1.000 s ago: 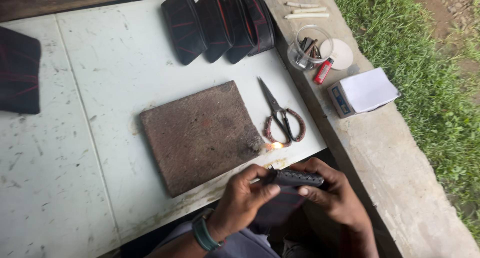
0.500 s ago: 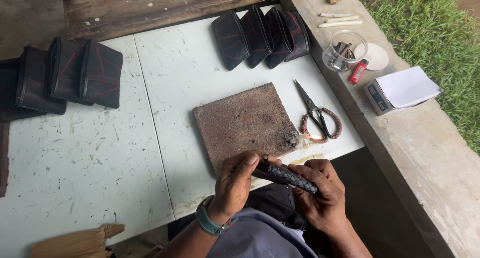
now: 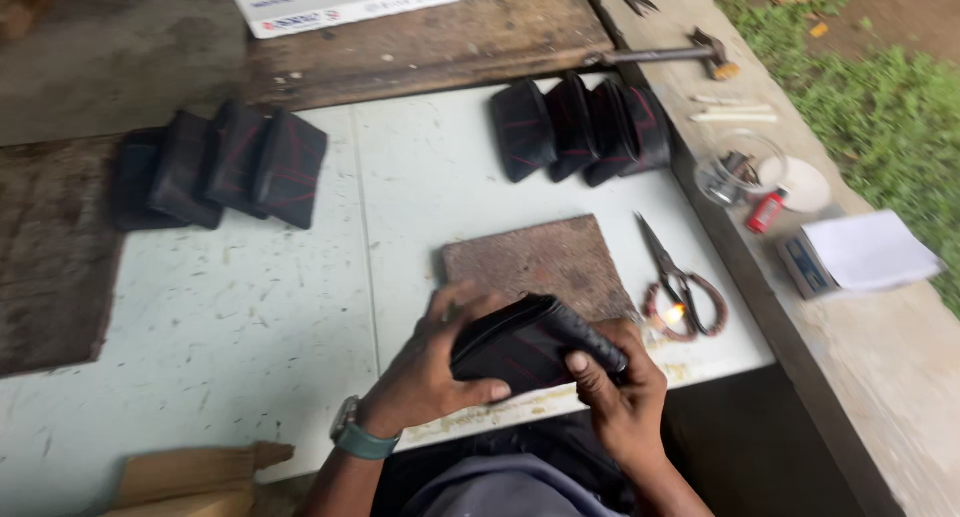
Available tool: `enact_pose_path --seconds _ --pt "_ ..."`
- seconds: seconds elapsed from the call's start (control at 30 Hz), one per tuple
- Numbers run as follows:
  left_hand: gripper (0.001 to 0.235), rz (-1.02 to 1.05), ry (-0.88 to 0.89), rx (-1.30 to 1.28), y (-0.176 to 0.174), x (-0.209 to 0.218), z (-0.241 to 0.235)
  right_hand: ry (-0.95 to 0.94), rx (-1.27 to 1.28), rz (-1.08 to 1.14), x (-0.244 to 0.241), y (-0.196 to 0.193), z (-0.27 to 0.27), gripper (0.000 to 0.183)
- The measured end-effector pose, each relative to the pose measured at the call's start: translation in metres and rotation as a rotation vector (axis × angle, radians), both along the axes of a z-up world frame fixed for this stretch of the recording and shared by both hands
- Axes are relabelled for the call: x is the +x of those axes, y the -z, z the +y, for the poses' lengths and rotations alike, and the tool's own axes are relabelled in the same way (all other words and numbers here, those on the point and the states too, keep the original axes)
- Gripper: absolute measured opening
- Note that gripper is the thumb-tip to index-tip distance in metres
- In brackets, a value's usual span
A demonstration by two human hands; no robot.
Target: The person hand-sews black pouches with red stitching on a white workbench. They repeatedly stitch the edges, turn the pouches inside out, and use a lighter to melt the thread ends. Finished pouches are stacked on the table.
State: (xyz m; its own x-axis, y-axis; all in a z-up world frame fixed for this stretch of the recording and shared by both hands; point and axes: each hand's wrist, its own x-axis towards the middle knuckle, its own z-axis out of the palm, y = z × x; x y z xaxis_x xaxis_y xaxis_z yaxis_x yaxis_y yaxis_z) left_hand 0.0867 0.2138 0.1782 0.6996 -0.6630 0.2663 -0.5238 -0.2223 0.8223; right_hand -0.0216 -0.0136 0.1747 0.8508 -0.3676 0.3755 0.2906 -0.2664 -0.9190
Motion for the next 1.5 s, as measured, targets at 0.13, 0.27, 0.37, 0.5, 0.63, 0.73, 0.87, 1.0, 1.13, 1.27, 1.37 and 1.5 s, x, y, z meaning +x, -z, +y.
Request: enact_pose_path --seconds 0.13,0.27,0.37,0.5,0.63,0.73,0.87,1.0,1.13,1.27,1.37,1.5 --pt "0.054 0.389 -0.270 0.067 0.019 0.041 0.011 -0.087 0.426 0.246 0.044 -0.008 0.008 0.049" --pt "0.049 -0.023 -0.825 0.096 0.028 0.176 0.059 -0.008 0.267 0.560 0.090 0.003 0.008 0.058" --pt "0.056 -0.179 -0.981 0.465 0.039 0.258 0.088 0.074 0.160 0.589 0.148 0.024 -0.001 0.053" --pt "0.057 0.084 -1.051 0.674 0.050 0.286 0.098 0.289 0.024 0.522 0.261 0.064 -0.031 0.064" --pt "0.057 -0.059 -1.030 0.698 0.051 0.272 0.102 0.523 -0.383 0.347 0.339 0.098 -0.065 0.078" --pt "0.054 -0.098 -1.079 0.583 0.054 0.270 0.106 0.372 -0.203 0.628 0.355 0.102 -0.068 0.059" --pt "0.049 -0.174 -1.047 0.564 0.072 0.262 0.112 0.175 0.115 0.547 0.323 0.088 -0.048 0.039" --pt "0.052 -0.506 -1.058 0.363 0.065 0.245 0.100 -0.082 0.359 0.550 0.252 0.073 -0.031 0.028" --pt "0.069 0.490 -0.633 -0.368 0.057 0.205 0.042 -0.498 0.813 0.366 0.149 0.089 -0.021 0.026" --pt "0.071 1.315 0.117 -0.890 0.074 0.121 -0.018 -0.677 0.997 0.463 0.051 0.123 -0.011 0.031" --pt "0.049 1.224 0.285 -0.947 0.091 0.048 -0.039 -0.634 1.013 0.671 -0.009 0.136 -0.023 0.044" --pt "0.047 1.375 0.461 -0.885 0.101 -0.034 -0.076 -0.631 1.131 0.654 -0.054 0.124 -0.078 0.071"
